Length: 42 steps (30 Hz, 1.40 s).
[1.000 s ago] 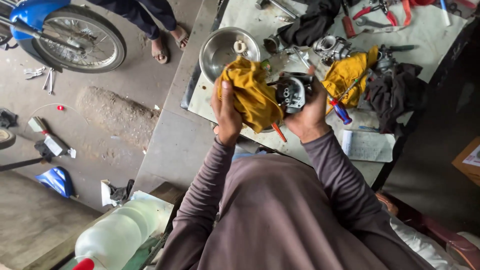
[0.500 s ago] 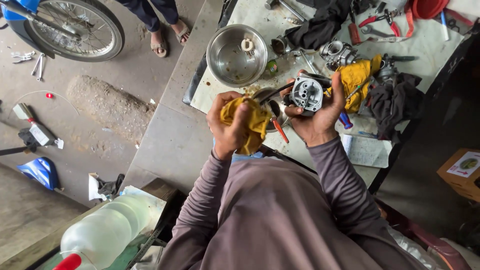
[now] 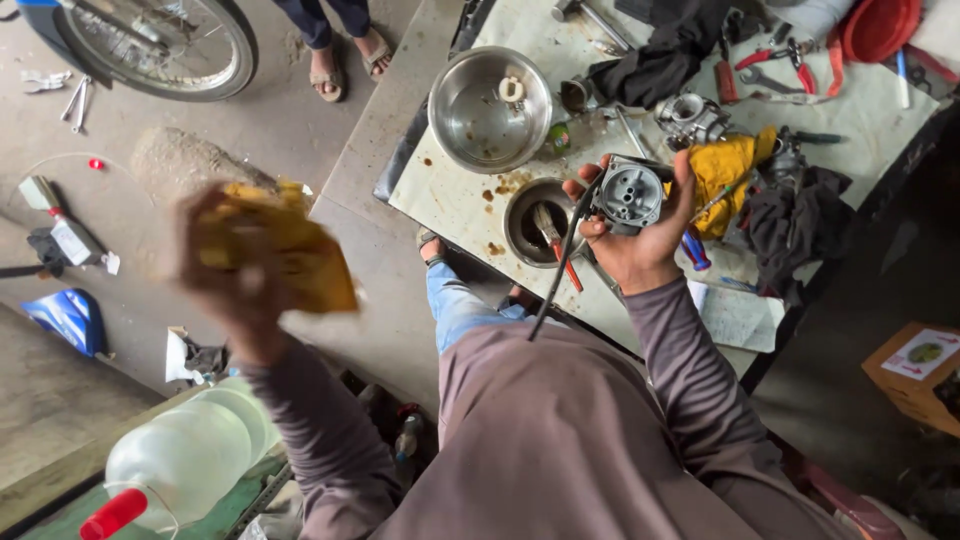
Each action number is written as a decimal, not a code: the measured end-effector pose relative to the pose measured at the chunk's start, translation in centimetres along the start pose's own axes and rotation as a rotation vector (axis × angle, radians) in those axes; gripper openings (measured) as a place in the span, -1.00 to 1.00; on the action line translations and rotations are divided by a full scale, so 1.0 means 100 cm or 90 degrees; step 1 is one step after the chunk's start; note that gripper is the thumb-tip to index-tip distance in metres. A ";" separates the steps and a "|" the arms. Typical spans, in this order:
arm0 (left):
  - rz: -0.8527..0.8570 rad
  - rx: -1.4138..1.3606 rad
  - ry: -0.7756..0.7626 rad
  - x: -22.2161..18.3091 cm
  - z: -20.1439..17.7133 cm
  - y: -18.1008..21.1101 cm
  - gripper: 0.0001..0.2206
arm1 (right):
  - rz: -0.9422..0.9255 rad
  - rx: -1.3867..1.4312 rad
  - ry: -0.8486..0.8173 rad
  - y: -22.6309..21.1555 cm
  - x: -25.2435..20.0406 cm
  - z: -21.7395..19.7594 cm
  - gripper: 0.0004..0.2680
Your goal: The person cleans a carburetor by spraying it with liquid, scrubbing it with a brush, and wiping the components with a cloth. They disassemble the parts over a table, placing them into a metal bowl while continuing to wipe the main body.
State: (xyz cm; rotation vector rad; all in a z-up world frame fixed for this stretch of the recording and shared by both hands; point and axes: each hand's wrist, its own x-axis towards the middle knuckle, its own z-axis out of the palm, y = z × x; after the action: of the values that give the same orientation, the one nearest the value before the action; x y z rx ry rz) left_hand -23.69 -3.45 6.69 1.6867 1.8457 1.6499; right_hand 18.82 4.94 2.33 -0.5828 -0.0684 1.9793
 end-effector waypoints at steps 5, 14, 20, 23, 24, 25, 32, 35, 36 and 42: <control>-0.003 0.006 -0.184 -0.019 0.061 0.073 -0.76 | -0.042 -0.115 0.017 0.009 0.004 0.001 -0.44; 0.250 -0.028 -0.300 -0.027 0.155 0.114 -0.72 | -0.103 -0.243 0.060 0.026 0.001 0.025 -0.48; 0.318 -0.027 -0.378 -0.029 0.171 0.108 -0.69 | -0.050 -0.222 0.091 0.019 -0.003 0.014 -0.48; 0.334 -0.084 -0.382 -0.030 0.170 0.099 -0.77 | 0.015 -0.166 0.041 0.018 -0.005 0.012 -0.45; 0.342 -0.141 -0.366 -0.028 0.169 0.095 -0.82 | 0.051 -0.110 0.005 0.018 -0.004 0.016 -0.43; 0.343 -0.142 -0.365 -0.026 0.168 0.096 -0.82 | 0.051 -0.111 0.004 0.016 -0.002 0.019 -0.43; 0.064 -0.310 -0.269 -0.036 0.186 0.098 -0.75 | -0.182 -0.339 -0.001 0.030 -0.006 0.022 -0.50; 0.065 -0.293 -0.280 -0.027 0.186 0.107 -0.73 | -0.345 -0.627 -0.090 0.036 -0.009 0.022 -0.52; 0.066 -0.284 -0.284 -0.022 0.184 0.110 -0.72 | -0.407 -0.774 -0.139 0.037 -0.010 0.021 -0.52; 0.086 -0.272 -0.250 -0.021 0.190 0.117 -0.69 | -0.411 -0.840 -0.116 0.031 -0.018 0.022 -0.50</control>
State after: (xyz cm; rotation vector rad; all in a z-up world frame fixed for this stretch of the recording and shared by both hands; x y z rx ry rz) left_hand -2.41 3.43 7.09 1.8017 1.1324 1.4835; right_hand 15.91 2.40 4.00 -1.0042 -1.5418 1.1250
